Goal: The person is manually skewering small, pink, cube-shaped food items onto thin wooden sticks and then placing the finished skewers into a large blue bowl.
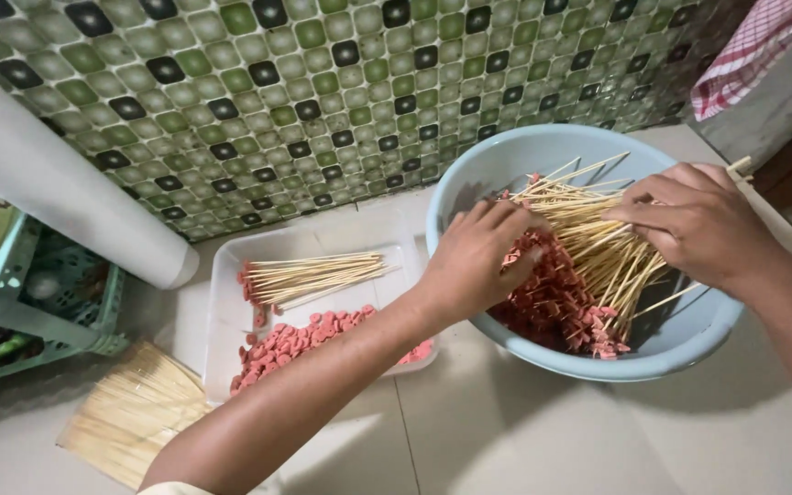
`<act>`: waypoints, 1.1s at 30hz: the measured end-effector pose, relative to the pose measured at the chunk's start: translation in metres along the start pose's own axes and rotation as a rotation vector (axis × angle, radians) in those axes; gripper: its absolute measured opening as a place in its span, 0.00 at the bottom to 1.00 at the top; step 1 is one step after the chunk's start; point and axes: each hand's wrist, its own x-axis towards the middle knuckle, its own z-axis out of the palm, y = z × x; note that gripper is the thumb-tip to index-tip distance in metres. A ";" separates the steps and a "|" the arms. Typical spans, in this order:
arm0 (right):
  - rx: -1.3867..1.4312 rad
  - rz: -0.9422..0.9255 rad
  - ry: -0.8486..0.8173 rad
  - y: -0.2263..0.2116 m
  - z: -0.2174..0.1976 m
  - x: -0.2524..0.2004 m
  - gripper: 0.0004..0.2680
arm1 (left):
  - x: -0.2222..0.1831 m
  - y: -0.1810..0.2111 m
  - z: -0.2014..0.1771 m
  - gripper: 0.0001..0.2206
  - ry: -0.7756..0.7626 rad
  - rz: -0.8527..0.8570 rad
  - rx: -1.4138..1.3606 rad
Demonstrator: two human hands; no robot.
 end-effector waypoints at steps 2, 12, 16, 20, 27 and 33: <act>-0.006 -0.018 0.023 -0.003 -0.002 0.004 0.14 | 0.000 -0.001 0.011 0.10 -0.025 -0.005 0.025; -0.029 -0.125 0.091 0.002 0.011 0.010 0.12 | 0.007 -0.003 0.029 0.11 -0.125 -0.010 0.100; -0.035 -0.134 0.056 0.002 0.011 0.011 0.18 | 0.007 -0.005 0.033 0.10 -0.112 -0.005 0.109; 0.031 -0.079 -0.009 -0.001 0.005 0.015 0.12 | 0.008 -0.006 0.035 0.10 -0.091 0.013 0.107; 0.135 -0.070 -0.034 0.002 -0.009 0.013 0.12 | 0.008 -0.004 0.036 0.10 -0.100 0.024 0.094; 0.089 -0.012 -0.137 0.007 -0.017 0.006 0.13 | 0.006 -0.003 0.031 0.10 -0.105 0.020 0.079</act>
